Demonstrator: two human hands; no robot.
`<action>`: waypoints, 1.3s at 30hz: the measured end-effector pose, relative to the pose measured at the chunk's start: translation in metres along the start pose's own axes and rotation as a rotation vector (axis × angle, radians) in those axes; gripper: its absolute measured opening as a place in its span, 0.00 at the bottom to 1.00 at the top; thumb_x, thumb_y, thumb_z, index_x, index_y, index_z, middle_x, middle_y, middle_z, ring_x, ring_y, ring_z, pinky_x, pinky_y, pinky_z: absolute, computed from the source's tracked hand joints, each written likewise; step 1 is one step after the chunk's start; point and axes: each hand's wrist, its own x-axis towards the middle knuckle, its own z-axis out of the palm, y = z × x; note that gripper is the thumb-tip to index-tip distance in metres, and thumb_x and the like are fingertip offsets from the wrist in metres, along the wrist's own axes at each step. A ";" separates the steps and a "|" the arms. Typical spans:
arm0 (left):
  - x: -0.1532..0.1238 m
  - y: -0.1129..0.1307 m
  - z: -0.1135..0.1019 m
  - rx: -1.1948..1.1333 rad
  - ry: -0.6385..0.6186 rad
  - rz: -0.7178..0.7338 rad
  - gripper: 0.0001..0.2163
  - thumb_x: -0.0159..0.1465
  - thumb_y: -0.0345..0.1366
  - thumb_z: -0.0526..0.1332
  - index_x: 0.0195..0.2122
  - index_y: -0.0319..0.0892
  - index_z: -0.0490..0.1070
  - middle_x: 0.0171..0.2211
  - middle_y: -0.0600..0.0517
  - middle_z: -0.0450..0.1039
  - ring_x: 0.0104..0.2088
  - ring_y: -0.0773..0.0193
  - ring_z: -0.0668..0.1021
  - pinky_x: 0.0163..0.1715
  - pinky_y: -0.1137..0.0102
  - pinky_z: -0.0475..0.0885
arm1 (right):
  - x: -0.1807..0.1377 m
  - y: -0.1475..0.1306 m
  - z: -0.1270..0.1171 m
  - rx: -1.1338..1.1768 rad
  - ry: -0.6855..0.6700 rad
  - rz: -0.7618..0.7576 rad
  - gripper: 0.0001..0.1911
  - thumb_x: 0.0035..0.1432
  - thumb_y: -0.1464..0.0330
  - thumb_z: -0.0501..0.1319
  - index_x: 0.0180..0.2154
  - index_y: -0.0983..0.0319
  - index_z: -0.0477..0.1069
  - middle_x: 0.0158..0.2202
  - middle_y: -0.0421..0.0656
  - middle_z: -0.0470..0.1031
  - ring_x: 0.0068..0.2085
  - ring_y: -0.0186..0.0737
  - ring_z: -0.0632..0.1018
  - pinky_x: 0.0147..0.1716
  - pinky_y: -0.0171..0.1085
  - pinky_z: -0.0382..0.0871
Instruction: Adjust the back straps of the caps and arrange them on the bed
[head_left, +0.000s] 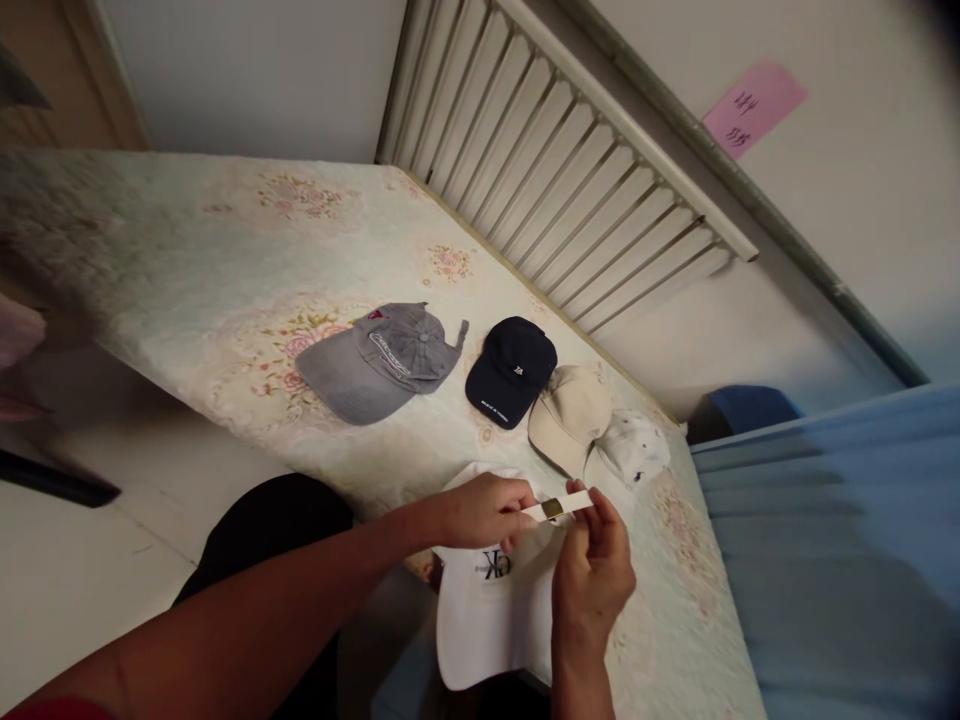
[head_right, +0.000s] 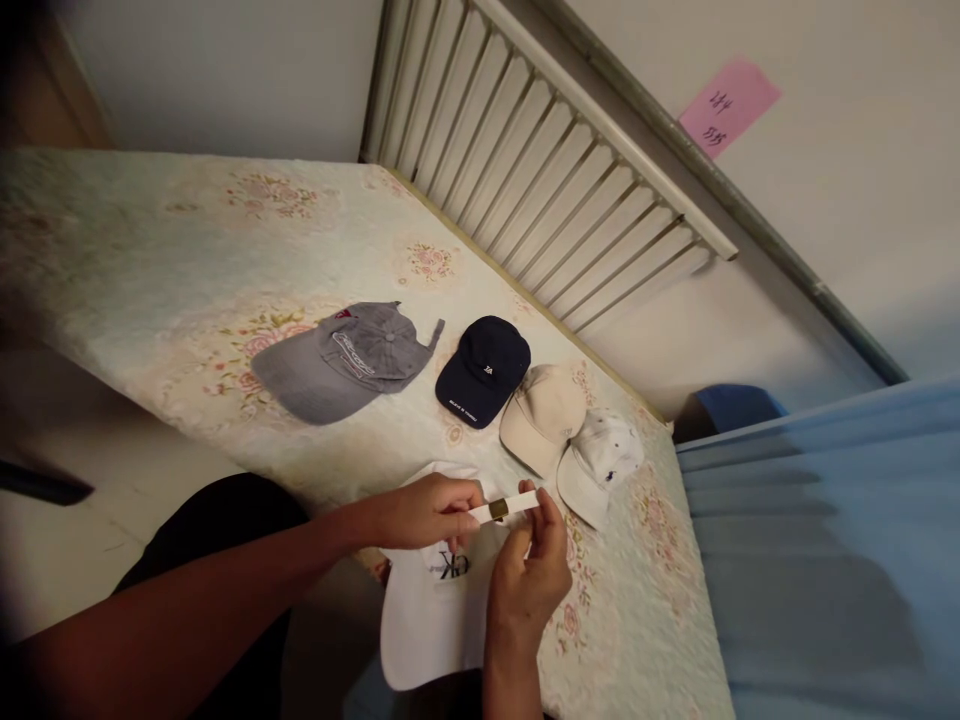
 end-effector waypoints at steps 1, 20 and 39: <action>-0.001 0.001 -0.002 0.098 0.038 0.030 0.06 0.58 0.37 0.57 0.34 0.42 0.67 0.25 0.55 0.71 0.26 0.66 0.73 0.25 0.74 0.63 | 0.001 0.001 -0.001 0.027 0.006 0.008 0.20 0.56 0.70 0.53 0.51 0.63 0.66 0.48 0.51 0.76 0.50 0.44 0.76 0.51 0.46 0.66; -0.008 -0.016 0.008 0.678 0.574 -0.055 0.24 0.58 0.20 0.45 0.56 0.38 0.60 0.52 0.42 0.66 0.55 0.57 0.66 0.54 0.61 0.62 | 0.007 0.016 -0.008 -0.073 0.021 0.092 0.21 0.54 0.67 0.53 0.50 0.64 0.68 0.48 0.52 0.75 0.48 0.47 0.77 0.48 0.45 0.68; -0.036 -0.026 0.002 0.294 0.762 -0.211 0.17 0.61 0.32 0.51 0.50 0.38 0.68 0.49 0.43 0.73 0.49 0.57 0.73 0.53 0.64 0.63 | -0.033 -0.003 -0.021 0.145 -0.241 0.160 0.15 0.53 0.60 0.60 0.39 0.62 0.74 0.41 0.48 0.78 0.45 0.48 0.77 0.48 0.46 0.68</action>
